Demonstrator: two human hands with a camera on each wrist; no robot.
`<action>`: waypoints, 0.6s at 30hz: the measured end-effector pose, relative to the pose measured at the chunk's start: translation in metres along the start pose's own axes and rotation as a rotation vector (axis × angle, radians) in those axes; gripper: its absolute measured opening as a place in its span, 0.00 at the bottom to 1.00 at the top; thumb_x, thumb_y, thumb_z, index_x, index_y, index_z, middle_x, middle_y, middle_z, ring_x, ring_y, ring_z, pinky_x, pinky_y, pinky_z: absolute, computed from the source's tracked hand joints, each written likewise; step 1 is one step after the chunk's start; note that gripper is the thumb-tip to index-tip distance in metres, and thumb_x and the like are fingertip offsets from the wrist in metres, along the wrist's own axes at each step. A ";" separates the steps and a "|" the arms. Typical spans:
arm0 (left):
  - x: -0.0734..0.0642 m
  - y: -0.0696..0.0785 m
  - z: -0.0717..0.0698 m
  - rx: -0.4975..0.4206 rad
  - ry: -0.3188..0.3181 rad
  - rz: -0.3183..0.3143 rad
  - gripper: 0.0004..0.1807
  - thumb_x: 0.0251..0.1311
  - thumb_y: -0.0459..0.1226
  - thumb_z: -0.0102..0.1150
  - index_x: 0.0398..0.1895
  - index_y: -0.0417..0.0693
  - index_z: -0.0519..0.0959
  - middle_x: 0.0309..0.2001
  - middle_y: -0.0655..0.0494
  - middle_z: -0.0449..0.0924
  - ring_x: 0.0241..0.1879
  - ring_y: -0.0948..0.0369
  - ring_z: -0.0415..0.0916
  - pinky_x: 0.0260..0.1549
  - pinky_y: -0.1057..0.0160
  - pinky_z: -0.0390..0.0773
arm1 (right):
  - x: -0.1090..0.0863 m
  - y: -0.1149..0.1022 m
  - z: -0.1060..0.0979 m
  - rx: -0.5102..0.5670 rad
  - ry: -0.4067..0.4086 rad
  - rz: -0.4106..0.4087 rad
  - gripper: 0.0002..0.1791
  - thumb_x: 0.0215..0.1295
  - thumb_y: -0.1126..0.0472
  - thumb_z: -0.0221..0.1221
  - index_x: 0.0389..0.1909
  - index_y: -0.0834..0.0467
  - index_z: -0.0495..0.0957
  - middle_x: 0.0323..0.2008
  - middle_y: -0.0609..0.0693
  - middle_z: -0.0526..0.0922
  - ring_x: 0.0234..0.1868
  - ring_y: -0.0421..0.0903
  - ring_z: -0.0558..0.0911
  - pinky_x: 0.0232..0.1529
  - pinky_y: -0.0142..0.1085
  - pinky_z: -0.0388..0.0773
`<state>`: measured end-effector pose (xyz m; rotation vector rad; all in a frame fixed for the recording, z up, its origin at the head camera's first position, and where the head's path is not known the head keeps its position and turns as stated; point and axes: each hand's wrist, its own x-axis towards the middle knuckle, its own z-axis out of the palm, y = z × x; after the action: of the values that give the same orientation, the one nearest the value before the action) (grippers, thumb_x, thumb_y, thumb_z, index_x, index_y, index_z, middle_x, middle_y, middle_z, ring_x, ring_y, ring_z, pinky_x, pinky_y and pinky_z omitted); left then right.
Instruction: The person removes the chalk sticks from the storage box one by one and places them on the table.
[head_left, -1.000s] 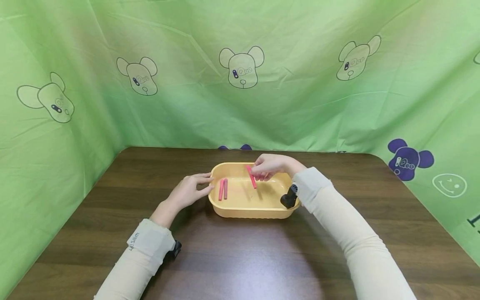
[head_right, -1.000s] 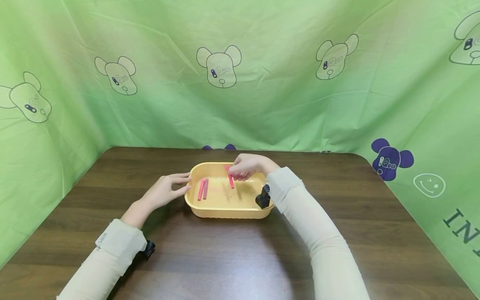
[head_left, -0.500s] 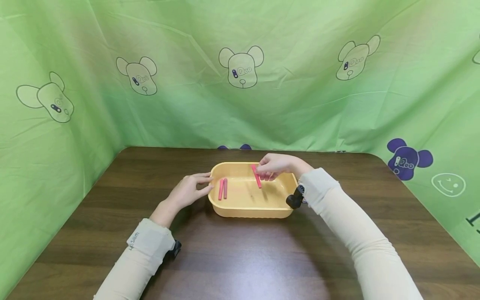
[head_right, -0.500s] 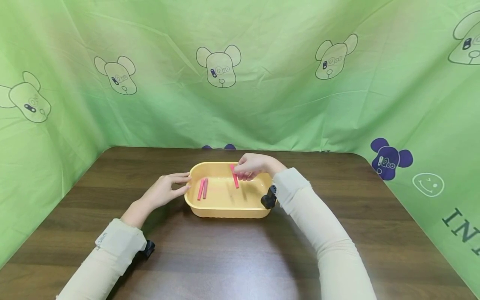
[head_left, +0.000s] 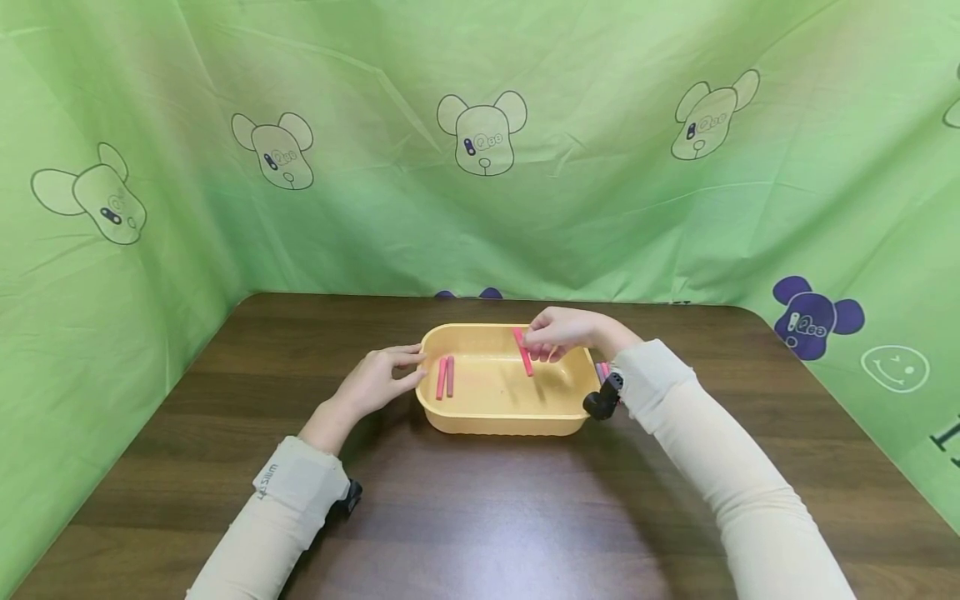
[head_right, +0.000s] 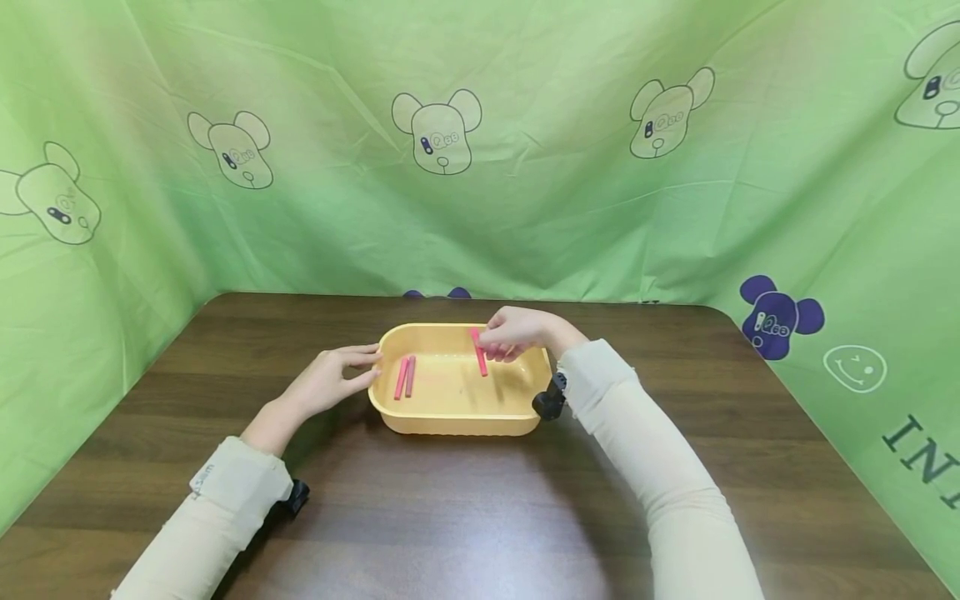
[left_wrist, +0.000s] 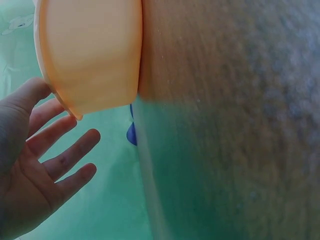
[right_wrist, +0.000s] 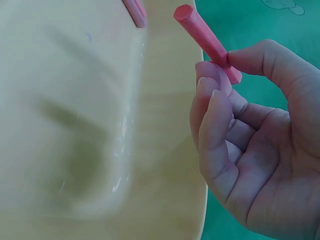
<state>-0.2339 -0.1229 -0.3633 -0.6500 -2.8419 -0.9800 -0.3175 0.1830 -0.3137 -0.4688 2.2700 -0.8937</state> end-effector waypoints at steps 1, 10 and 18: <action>0.000 0.000 0.000 0.000 0.000 0.000 0.21 0.60 0.42 0.57 0.54 0.41 0.78 0.60 0.48 0.74 0.63 0.50 0.69 0.61 0.52 0.69 | -0.001 0.001 -0.001 0.002 0.001 -0.004 0.10 0.62 0.58 0.51 0.30 0.60 0.76 0.22 0.45 0.77 0.27 0.38 0.76 0.29 0.27 0.76; 0.001 -0.003 0.002 0.004 0.010 0.014 0.20 0.60 0.41 0.57 0.54 0.41 0.78 0.60 0.48 0.74 0.62 0.51 0.69 0.61 0.52 0.69 | -0.006 0.015 -0.005 0.050 0.006 -0.009 0.10 0.63 0.59 0.50 0.24 0.57 0.73 0.21 0.44 0.74 0.26 0.37 0.75 0.29 0.28 0.76; 0.001 -0.002 0.002 0.003 0.007 0.016 0.20 0.60 0.41 0.57 0.54 0.41 0.78 0.60 0.48 0.74 0.63 0.51 0.69 0.61 0.52 0.69 | -0.019 0.024 -0.008 0.093 0.026 -0.041 0.11 0.63 0.60 0.50 0.21 0.57 0.70 0.20 0.44 0.72 0.25 0.38 0.73 0.28 0.28 0.73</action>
<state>-0.2353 -0.1233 -0.3658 -0.6673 -2.8273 -0.9729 -0.3112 0.2139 -0.3179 -0.4658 2.2383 -1.0273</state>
